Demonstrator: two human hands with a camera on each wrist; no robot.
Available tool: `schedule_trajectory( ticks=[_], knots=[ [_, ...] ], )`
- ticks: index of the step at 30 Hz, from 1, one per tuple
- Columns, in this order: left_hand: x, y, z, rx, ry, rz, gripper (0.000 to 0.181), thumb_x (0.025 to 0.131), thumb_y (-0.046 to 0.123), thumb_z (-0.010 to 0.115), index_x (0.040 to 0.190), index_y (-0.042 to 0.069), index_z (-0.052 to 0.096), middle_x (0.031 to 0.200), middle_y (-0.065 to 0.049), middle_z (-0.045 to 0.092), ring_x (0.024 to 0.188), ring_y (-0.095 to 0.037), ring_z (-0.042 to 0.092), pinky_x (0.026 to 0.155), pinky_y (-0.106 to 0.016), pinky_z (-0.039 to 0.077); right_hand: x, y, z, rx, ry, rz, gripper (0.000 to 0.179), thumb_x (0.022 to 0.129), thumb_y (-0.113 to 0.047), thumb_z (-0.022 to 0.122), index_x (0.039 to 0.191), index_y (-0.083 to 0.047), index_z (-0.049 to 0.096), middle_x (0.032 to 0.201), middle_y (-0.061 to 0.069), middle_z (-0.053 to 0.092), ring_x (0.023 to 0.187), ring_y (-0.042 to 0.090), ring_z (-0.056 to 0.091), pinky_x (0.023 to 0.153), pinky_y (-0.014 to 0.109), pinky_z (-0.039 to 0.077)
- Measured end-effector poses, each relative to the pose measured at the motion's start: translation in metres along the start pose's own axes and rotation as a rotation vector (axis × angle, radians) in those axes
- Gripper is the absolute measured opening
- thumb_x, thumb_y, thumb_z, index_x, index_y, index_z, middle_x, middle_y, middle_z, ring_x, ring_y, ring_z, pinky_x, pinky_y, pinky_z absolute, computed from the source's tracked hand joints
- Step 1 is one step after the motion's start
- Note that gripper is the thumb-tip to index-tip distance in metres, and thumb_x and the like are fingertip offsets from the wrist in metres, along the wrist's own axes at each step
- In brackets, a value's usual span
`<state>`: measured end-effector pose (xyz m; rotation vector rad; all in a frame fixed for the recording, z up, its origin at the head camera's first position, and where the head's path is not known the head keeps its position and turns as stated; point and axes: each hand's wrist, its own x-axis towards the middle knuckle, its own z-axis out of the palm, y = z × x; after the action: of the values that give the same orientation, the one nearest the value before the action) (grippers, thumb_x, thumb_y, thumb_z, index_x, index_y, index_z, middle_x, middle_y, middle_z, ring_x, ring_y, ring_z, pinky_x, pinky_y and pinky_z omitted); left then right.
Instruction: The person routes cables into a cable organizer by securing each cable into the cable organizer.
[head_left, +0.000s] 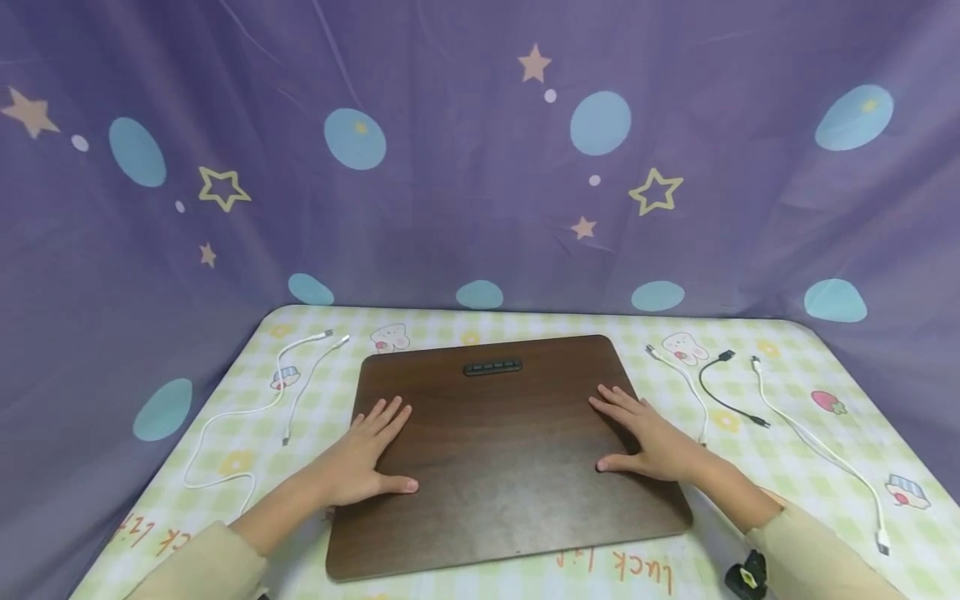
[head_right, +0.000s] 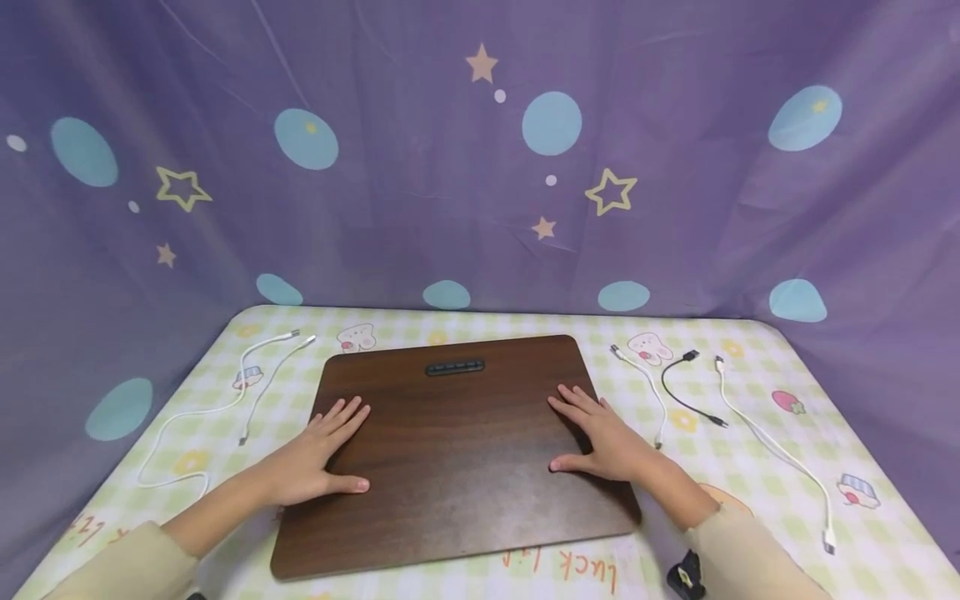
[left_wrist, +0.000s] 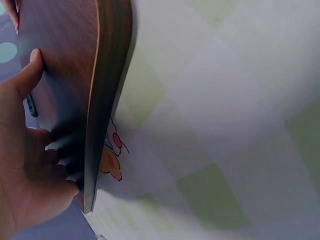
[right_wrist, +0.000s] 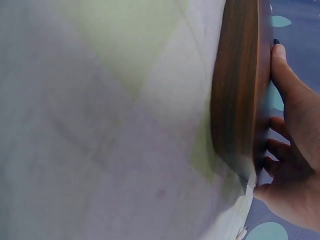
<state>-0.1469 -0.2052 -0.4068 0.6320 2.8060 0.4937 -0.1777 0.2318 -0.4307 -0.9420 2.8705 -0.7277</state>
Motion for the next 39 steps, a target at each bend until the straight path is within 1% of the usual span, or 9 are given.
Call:
schedule_trajectory(
  ticks=[4, 6, 8, 12, 15, 19, 25, 32, 39],
  knots=[
    [0.000, 0.000, 0.001, -0.010, -0.005, -0.012, 0.107, 0.078, 0.069, 0.061, 0.153, 0.004, 0.018, 0.162, -0.019, 0.009, 0.149, -0.044, 0.005, 0.117, -0.066, 0.010, -0.001, -0.001, 0.001, 0.025, 0.002, 0.008, 0.089, 0.076, -0.045, 0.077, 0.145, -0.005, 0.039, 0.154, 0.026, 0.030, 0.142, 0.050, 0.025, 0.111, 0.070, 0.020],
    [0.001, -0.001, 0.001, -0.012, -0.015, -0.018, 0.108, 0.078, 0.068, 0.061, 0.153, 0.005, 0.017, 0.162, -0.018, 0.007, 0.149, -0.043, 0.004, 0.118, -0.066, 0.009, -0.001, -0.002, 0.001, 0.020, 0.014, 0.002, 0.088, 0.076, -0.044, 0.077, 0.145, -0.005, 0.040, 0.154, 0.026, 0.030, 0.141, 0.051, 0.026, 0.110, 0.070, 0.022],
    [0.003, -0.001, -0.001, -0.019, -0.026, -0.015, 0.108, 0.078, 0.067, 0.062, 0.153, 0.005, 0.016, 0.162, -0.018, 0.006, 0.149, -0.043, 0.002, 0.118, -0.066, 0.007, -0.002, -0.002, 0.002, 0.014, 0.036, 0.000, 0.086, 0.076, -0.043, 0.077, 0.144, -0.004, 0.042, 0.153, 0.027, 0.031, 0.140, 0.051, 0.028, 0.109, 0.069, 0.026],
    [0.011, -0.004, -0.005, -0.044, -0.042, 0.016, 0.107, 0.079, 0.063, 0.064, 0.153, 0.004, 0.015, 0.162, -0.019, 0.006, 0.149, -0.044, 0.001, 0.118, -0.066, 0.006, -0.006, -0.004, 0.005, 0.025, 0.065, 0.024, 0.086, 0.076, -0.043, 0.077, 0.143, -0.002, 0.042, 0.153, 0.028, 0.031, 0.139, 0.052, 0.028, 0.106, 0.072, 0.028],
    [0.016, -0.007, -0.009, -0.055, -0.055, 0.031, 0.107, 0.079, 0.061, 0.066, 0.153, 0.003, 0.016, 0.162, -0.020, 0.007, 0.148, -0.045, 0.001, 0.117, -0.067, 0.006, -0.008, -0.006, 0.008, 0.039, 0.057, 0.051, 0.087, 0.077, -0.045, 0.076, 0.144, -0.001, 0.041, 0.153, 0.028, 0.030, 0.140, 0.053, 0.026, 0.106, 0.073, 0.027],
    [0.021, -0.010, -0.013, -0.051, -0.083, 0.039, 0.107, 0.079, 0.060, 0.067, 0.153, 0.002, 0.015, 0.162, -0.021, 0.005, 0.148, -0.045, 0.000, 0.117, -0.067, 0.006, -0.008, -0.009, 0.009, 0.025, 0.055, 0.071, 0.088, 0.076, -0.046, 0.076, 0.144, -0.002, 0.041, 0.154, 0.027, 0.030, 0.140, 0.052, 0.026, 0.105, 0.071, 0.031],
    [0.030, -0.011, -0.017, -0.058, -0.094, 0.065, 0.107, 0.079, 0.059, 0.068, 0.153, 0.003, 0.015, 0.162, -0.020, 0.004, 0.149, -0.045, -0.001, 0.118, -0.066, 0.004, -0.012, -0.013, 0.006, -0.008, 0.081, 0.102, 0.088, 0.075, -0.046, 0.077, 0.143, -0.002, 0.043, 0.153, 0.027, 0.032, 0.140, 0.051, 0.028, 0.103, 0.067, 0.037],
    [0.031, -0.011, -0.018, -0.047, -0.081, 0.074, 0.107, 0.079, 0.060, 0.067, 0.153, 0.002, 0.016, 0.162, -0.021, 0.006, 0.148, -0.045, 0.001, 0.118, -0.066, 0.006, -0.012, -0.014, 0.005, -0.007, 0.077, 0.111, 0.088, 0.075, -0.046, 0.077, 0.144, -0.003, 0.042, 0.154, 0.026, 0.031, 0.140, 0.050, 0.027, 0.105, 0.068, 0.034],
    [0.032, -0.014, -0.015, -0.047, -0.068, 0.085, 0.108, 0.078, 0.063, 0.067, 0.153, 0.004, 0.017, 0.162, -0.020, 0.007, 0.148, -0.045, 0.002, 0.118, -0.066, 0.007, -0.014, -0.012, 0.007, 0.006, 0.079, 0.116, 0.088, 0.075, -0.045, 0.077, 0.144, -0.002, 0.042, 0.154, 0.026, 0.031, 0.141, 0.051, 0.026, 0.106, 0.071, 0.030]
  ],
)
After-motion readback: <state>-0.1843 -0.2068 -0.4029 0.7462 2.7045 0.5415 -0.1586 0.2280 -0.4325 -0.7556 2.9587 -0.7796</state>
